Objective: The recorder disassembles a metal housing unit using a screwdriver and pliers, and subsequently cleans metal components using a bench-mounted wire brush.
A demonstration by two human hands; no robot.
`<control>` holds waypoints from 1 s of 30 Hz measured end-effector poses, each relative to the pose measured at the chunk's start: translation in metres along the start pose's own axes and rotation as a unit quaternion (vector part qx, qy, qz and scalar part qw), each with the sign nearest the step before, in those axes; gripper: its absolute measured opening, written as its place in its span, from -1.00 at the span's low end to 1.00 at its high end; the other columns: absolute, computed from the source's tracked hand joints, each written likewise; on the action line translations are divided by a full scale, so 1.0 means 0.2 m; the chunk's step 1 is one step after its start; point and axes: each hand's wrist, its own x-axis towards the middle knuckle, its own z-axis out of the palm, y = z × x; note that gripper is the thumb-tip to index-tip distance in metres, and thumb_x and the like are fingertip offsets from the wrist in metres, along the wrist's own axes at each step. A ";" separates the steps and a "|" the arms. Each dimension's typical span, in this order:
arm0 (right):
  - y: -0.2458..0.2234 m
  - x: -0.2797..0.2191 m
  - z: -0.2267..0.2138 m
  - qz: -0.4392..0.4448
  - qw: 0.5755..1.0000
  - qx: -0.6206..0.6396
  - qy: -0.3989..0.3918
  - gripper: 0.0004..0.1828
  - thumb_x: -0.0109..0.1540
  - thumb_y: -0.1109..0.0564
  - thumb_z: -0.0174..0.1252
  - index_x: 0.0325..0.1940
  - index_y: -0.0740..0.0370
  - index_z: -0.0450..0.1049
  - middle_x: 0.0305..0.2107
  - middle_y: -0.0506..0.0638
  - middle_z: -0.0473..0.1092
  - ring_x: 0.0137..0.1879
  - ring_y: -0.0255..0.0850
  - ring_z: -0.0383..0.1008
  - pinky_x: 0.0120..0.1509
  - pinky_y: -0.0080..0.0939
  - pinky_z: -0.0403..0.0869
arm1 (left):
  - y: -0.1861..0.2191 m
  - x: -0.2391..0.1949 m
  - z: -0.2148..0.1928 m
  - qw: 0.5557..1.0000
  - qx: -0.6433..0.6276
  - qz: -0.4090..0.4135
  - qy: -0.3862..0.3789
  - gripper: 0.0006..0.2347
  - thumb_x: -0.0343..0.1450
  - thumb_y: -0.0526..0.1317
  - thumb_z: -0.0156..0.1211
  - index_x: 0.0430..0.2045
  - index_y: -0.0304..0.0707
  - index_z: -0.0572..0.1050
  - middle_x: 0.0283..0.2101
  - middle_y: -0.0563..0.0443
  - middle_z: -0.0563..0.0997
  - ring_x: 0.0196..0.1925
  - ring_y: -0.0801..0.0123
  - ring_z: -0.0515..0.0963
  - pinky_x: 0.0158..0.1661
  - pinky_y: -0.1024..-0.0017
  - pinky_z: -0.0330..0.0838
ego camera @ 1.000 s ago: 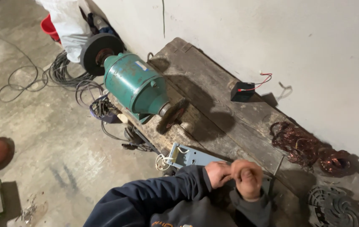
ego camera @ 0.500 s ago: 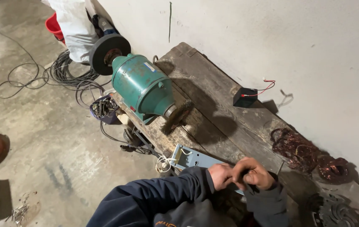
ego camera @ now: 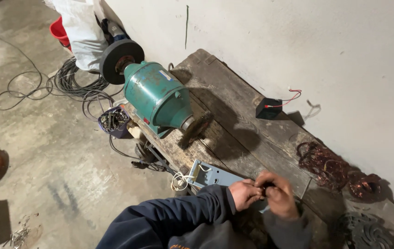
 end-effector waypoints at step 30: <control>0.22 -0.19 -0.02 0.032 0.982 0.074 0.169 -0.64 0.34 0.02 0.07 -0.26 0.43 0.51 -0.51 0.07 0.38 -0.51 -0.39 0.17 -0.44 -0.38 0.13 | 0.09 0.02 -0.07 1.000 -0.017 0.013 0.004 -0.86 0.46 -0.24 0.17 -0.15 -0.12 0.58 -0.10 -0.11 0.64 -0.02 -0.02 0.60 0.02 0.18 0.51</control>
